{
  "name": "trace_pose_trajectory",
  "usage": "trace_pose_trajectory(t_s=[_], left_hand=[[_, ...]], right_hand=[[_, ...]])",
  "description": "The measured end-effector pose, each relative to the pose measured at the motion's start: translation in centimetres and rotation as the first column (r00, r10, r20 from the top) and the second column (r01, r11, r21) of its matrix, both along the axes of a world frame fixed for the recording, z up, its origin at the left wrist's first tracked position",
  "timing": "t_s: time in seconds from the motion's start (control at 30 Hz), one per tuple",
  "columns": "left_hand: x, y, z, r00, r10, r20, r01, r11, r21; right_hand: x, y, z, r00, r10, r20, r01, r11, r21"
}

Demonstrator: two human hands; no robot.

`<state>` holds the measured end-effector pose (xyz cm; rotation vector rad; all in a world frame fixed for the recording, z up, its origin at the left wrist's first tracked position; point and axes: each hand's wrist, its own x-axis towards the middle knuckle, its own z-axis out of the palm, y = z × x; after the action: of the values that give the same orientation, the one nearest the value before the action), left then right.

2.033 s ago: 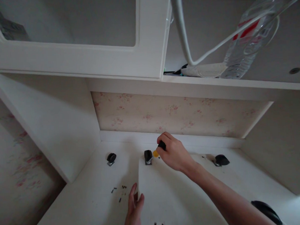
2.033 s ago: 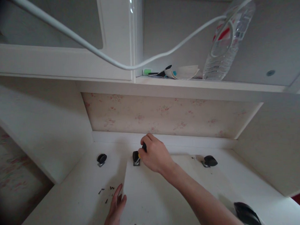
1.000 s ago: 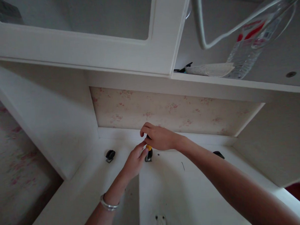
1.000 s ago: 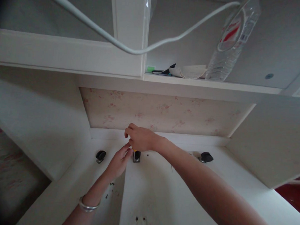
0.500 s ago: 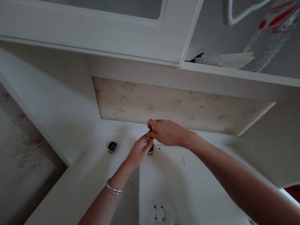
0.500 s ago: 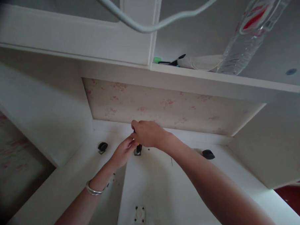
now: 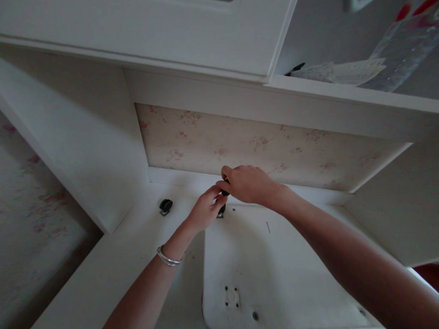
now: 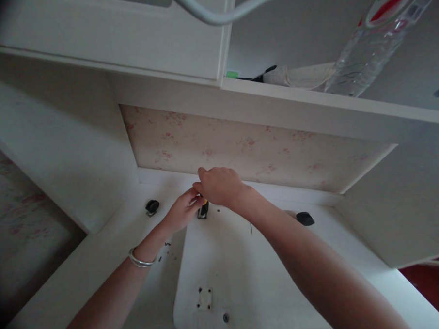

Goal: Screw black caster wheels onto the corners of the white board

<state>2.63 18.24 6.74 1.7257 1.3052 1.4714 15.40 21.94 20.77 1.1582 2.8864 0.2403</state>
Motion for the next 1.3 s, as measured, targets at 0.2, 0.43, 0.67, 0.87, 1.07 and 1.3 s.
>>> trace_pose_trajectory(t_s=[0.2,0.43,0.67,0.87,1.07,1.3], left_hand=[[-0.4,0.1,-0.3,0.996,0.075,0.045,-0.073,0.996,-0.045],[-0.5,0.2,-0.5,1.000,0.015,0.002,-0.015,0.998,-0.056],[-0.9,0.2,-0.4,0.998,-0.059,-0.015,0.058,0.996,-0.073],[0.1,0.4,-0.4,0.998,0.049,-0.029,-0.051,0.997,-0.055],[-0.7,-0.3,0.2,0.997,-0.059,-0.047,0.057,0.998,-0.041],[-0.4,0.6,-0.6,0.997,0.059,-0.041,-0.059,0.998,-0.001]], right_hand=[[0.2,0.1,0.4,1.000,0.009,0.028,-0.008,0.999,-0.032],[0.0,-0.4,0.8,0.994,0.052,0.094,-0.041,0.993,-0.115],[0.4,-0.3,1.3,0.985,0.104,0.141,-0.080,0.983,-0.166],[-0.1,-1.1,0.4,0.995,-0.078,0.060,0.077,0.997,0.027],[0.8,-0.2,1.0,0.982,0.166,0.085,-0.153,0.978,-0.145],[-0.1,-0.6,-0.4,1.000,-0.001,0.019,0.001,1.000,0.023]])
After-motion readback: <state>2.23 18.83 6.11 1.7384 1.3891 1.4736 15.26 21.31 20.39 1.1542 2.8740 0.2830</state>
